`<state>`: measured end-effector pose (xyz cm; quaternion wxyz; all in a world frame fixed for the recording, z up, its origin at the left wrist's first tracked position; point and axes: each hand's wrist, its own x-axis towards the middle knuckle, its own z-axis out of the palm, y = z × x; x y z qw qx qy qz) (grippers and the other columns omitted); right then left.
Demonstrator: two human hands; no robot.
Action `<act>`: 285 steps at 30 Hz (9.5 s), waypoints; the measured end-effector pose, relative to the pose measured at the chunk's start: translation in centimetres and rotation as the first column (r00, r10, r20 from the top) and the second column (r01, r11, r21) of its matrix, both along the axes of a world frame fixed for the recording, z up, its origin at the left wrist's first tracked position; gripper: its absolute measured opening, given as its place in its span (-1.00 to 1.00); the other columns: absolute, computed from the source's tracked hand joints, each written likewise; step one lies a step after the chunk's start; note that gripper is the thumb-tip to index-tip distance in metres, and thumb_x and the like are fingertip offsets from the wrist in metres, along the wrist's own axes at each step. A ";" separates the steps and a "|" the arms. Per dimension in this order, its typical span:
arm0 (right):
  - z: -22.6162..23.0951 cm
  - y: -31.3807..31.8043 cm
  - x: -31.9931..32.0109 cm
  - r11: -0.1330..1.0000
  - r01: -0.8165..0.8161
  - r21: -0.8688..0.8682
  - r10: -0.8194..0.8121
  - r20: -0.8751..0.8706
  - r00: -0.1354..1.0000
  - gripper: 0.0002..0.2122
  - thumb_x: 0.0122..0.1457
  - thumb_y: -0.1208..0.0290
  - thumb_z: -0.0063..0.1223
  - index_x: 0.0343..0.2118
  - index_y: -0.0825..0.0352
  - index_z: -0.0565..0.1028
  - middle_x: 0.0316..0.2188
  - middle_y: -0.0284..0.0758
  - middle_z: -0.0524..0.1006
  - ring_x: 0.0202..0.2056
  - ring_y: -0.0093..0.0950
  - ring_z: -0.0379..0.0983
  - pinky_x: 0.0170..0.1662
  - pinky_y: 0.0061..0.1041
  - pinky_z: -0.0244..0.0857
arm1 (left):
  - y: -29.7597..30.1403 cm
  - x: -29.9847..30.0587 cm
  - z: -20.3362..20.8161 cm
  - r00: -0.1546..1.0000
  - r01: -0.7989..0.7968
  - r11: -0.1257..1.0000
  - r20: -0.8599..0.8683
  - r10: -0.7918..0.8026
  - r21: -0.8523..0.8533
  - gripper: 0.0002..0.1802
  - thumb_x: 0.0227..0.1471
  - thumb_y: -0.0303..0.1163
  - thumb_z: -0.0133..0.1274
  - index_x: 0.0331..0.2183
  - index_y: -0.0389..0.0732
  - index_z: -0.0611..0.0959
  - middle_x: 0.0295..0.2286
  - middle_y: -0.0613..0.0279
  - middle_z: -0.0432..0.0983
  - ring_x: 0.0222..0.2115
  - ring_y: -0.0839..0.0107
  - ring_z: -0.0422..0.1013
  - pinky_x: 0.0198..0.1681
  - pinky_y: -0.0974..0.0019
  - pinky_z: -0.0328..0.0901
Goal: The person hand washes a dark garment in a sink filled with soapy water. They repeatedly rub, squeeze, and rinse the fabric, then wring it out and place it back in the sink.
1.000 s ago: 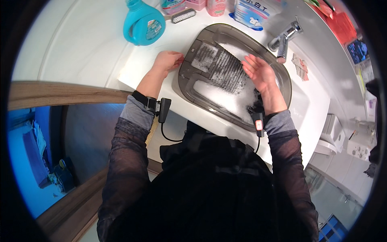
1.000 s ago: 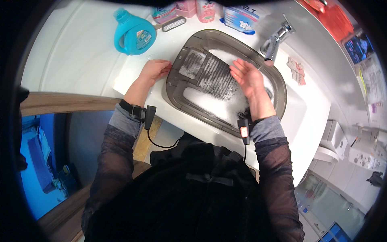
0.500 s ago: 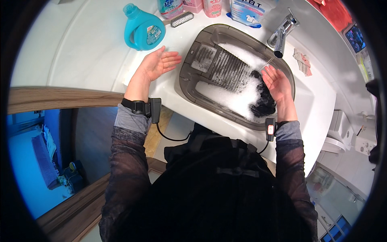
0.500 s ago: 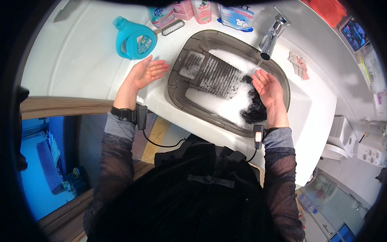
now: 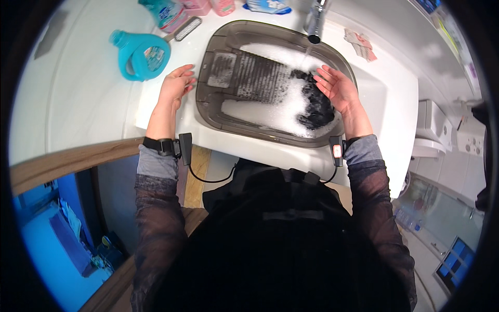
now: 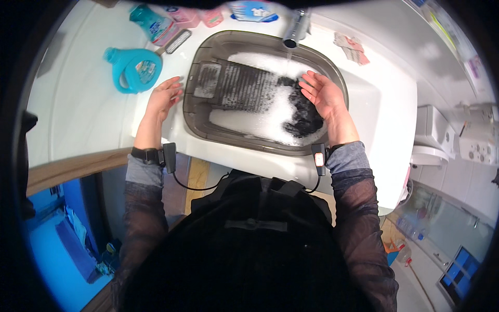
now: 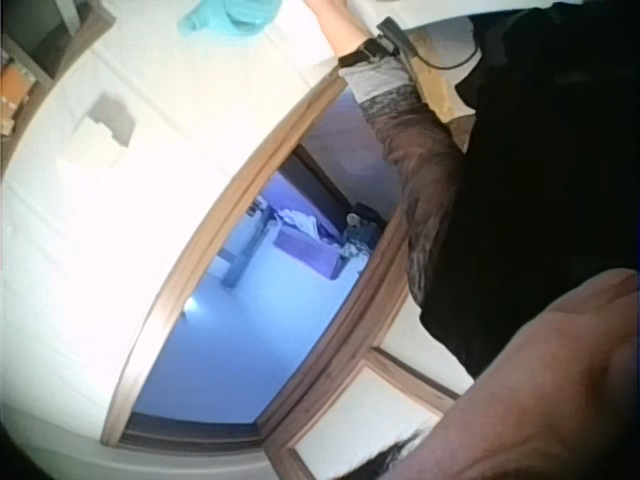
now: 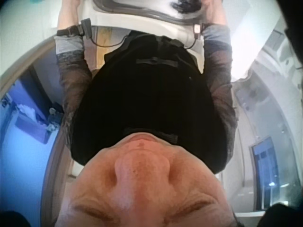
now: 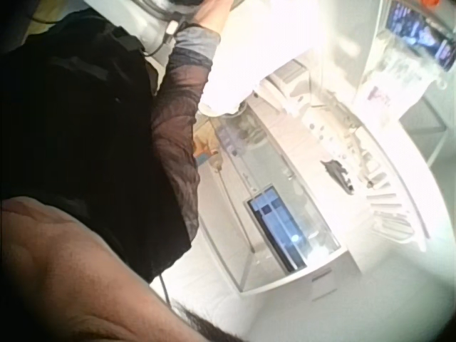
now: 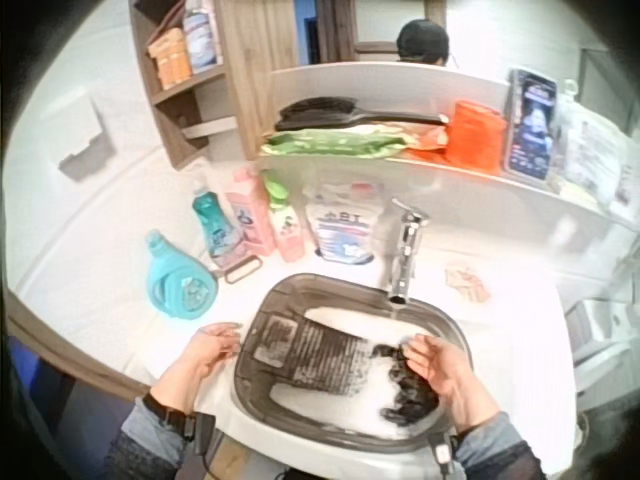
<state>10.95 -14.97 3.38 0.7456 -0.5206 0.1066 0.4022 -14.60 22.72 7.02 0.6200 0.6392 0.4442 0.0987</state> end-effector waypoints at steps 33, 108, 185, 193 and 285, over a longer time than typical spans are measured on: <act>-5.1 -1.4 0.5 0.591 -0.198 -0.782 0.804 0.551 0.221 -0.19 -0.07 0.07 0.38 0.20 0.30 0.23 0.15 0.04 0.28 -0.08 -0.14 0.48 0.10 -0.32 0.30 | -23.1 21.6 -10.7 0.558 0.790 0.243 -0.496 -0.665 0.562 -0.40 -0.26 -0.51 0.24 -0.07 -0.19 0.47 -0.06 0.02 0.43 0.02 0.04 0.38 0.04 -0.14 0.24; -6.1 0.2 2.2 -0.107 -0.167 -0.980 0.993 -0.096 -0.075 -0.30 0.04 -0.16 0.18 0.10 0.31 0.40 -0.18 -0.16 0.62 -0.04 -0.18 0.52 0.05 -0.27 0.35 | -23.0 21.3 -11.8 0.152 0.952 -0.163 -0.860 -0.488 0.261 -0.73 -0.08 -0.41 0.05 -0.29 -0.14 0.74 -0.22 0.07 0.61 -0.10 0.05 0.48 0.07 -0.28 0.13; -0.3 -6.1 -5.3 0.687 -0.021 -0.726 0.726 0.685 0.064 -0.53 -0.13 0.64 0.11 -0.05 0.28 0.45 0.09 -0.06 0.30 0.12 -0.03 0.25 0.14 -0.22 0.25 | -22.2 9.9 -4.2 0.659 0.655 0.072 -0.523 -0.540 0.752 -0.05 -0.17 -0.45 0.31 0.23 0.44 0.34 0.11 0.04 0.22 0.17 -0.05 0.16 0.13 -0.20 0.16; -3.3 -2.4 -7.0 -0.114 -0.140 -0.984 0.991 -0.104 -0.080 -0.08 0.06 -0.04 0.17 0.35 0.44 0.01 0.38 0.00 -0.07 0.35 0.07 -0.09 0.27 0.07 0.04 | -24.1 13.7 -5.4 0.253 0.888 -0.238 -0.850 -0.463 0.393 0.35 -0.36 -0.29 0.44 0.36 0.33 -0.03 0.36 0.01 -0.30 0.36 -0.17 -0.29 0.20 -0.55 -0.13; -5.2 -1.1 -4.8 0.023 -0.199 -0.980 0.999 0.014 0.046 -0.05 0.08 -0.07 0.19 0.35 0.40 -0.06 0.01 -0.02 0.43 -0.02 -0.07 0.45 -0.02 -0.17 0.40 | -23.0 15.6 -7.5 0.104 0.855 -0.425 -0.900 -0.423 0.299 -0.18 -0.26 -0.16 0.35 0.07 -0.29 0.52 0.24 -0.11 0.09 0.31 -0.07 -0.07 0.28 -0.44 -0.21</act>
